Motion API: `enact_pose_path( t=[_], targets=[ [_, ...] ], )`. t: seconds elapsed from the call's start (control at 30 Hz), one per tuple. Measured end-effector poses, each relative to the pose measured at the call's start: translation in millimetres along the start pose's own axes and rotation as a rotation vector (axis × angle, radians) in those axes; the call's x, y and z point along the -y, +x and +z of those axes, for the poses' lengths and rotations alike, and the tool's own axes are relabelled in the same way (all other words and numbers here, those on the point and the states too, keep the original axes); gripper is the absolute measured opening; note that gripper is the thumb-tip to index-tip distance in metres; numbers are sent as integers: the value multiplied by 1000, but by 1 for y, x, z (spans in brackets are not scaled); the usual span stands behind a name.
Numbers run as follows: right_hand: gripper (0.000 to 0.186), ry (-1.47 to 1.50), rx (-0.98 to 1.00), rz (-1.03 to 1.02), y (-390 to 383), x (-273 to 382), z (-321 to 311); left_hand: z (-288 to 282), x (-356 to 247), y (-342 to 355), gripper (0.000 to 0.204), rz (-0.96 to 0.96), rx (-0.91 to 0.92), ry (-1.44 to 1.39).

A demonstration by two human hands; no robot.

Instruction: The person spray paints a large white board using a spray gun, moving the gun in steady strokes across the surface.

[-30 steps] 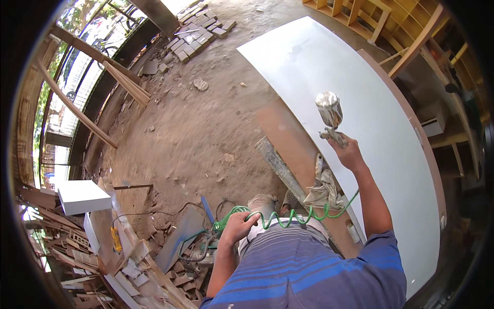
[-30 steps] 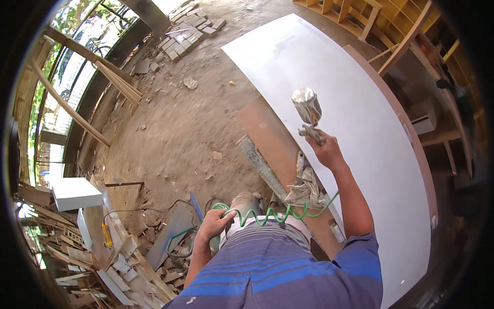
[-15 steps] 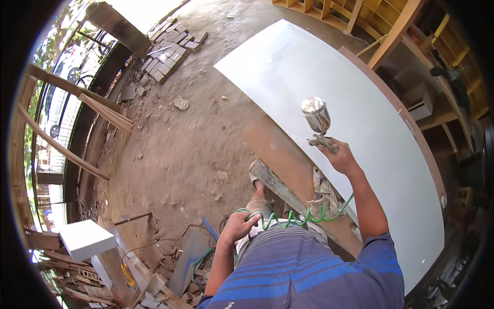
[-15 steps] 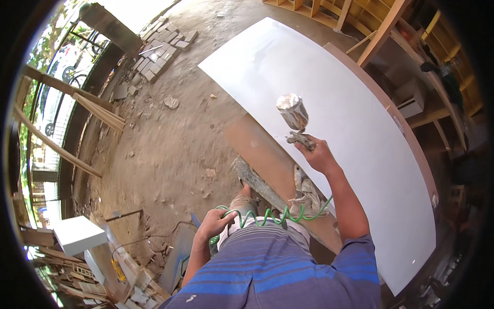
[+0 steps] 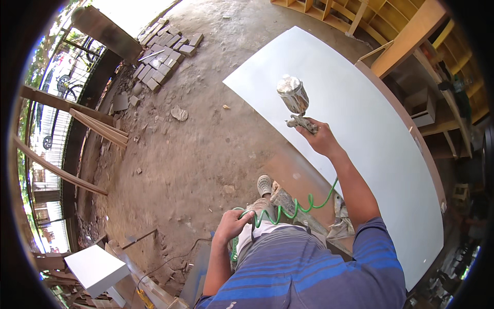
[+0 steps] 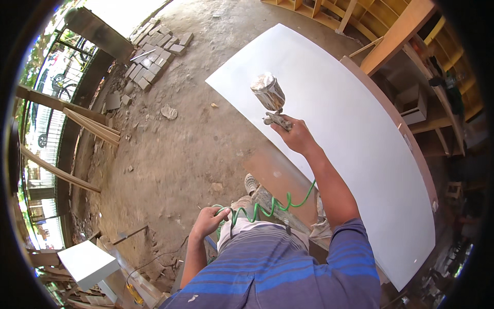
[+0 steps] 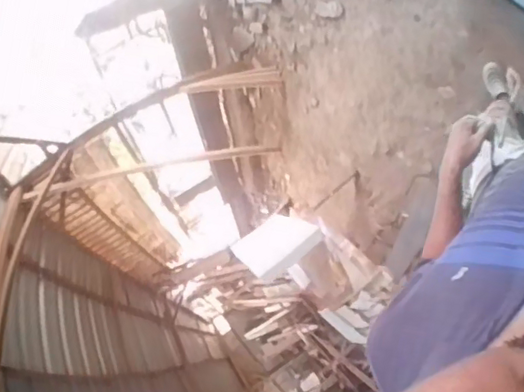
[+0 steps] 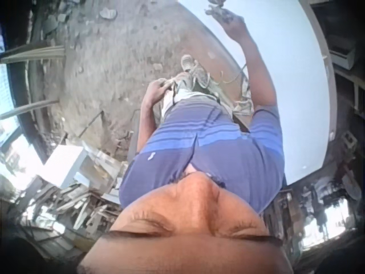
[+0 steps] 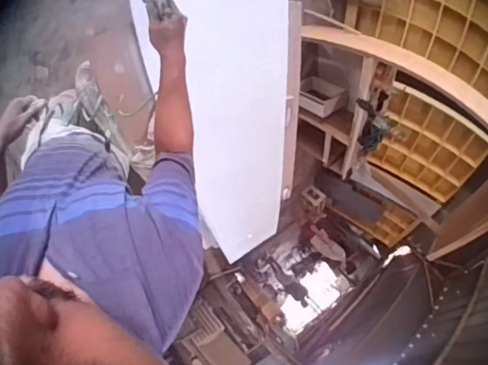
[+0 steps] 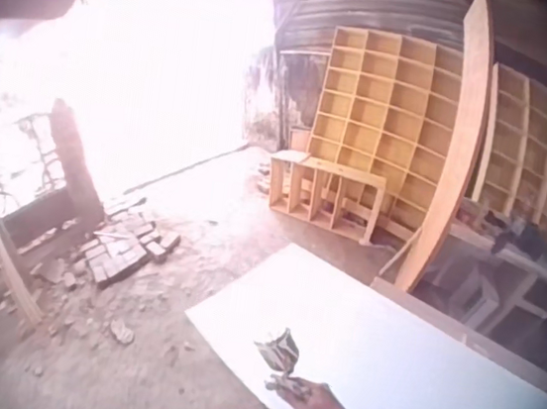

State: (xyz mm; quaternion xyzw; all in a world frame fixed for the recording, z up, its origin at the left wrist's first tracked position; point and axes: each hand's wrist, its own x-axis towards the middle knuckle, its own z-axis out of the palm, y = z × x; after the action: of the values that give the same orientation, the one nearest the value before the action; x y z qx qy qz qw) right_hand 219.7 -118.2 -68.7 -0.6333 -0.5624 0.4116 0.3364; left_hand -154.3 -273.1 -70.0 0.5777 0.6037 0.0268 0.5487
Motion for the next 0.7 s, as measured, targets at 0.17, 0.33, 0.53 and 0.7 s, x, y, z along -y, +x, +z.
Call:
enact_pose_path(
  t=[0.17, 0.33, 0.53, 0.7],
  targets=[
    [37, 57, -49, -12, 45, 14, 24, -35, 13, 32, 51, -27, 32, -9],
    [35, 37, -67, 89, 52, 12, 29, -62, 1, 46, 51, -40, 68, -12],
    [34, -38, -110, 71, 2, 2, 6, -75, -24, 61, 50, -19, 151, 24],
    [36, -27, -150, 280, -75, 6, -23, -66, -30, 86, 49, 44, 302, 99]
  ],
)
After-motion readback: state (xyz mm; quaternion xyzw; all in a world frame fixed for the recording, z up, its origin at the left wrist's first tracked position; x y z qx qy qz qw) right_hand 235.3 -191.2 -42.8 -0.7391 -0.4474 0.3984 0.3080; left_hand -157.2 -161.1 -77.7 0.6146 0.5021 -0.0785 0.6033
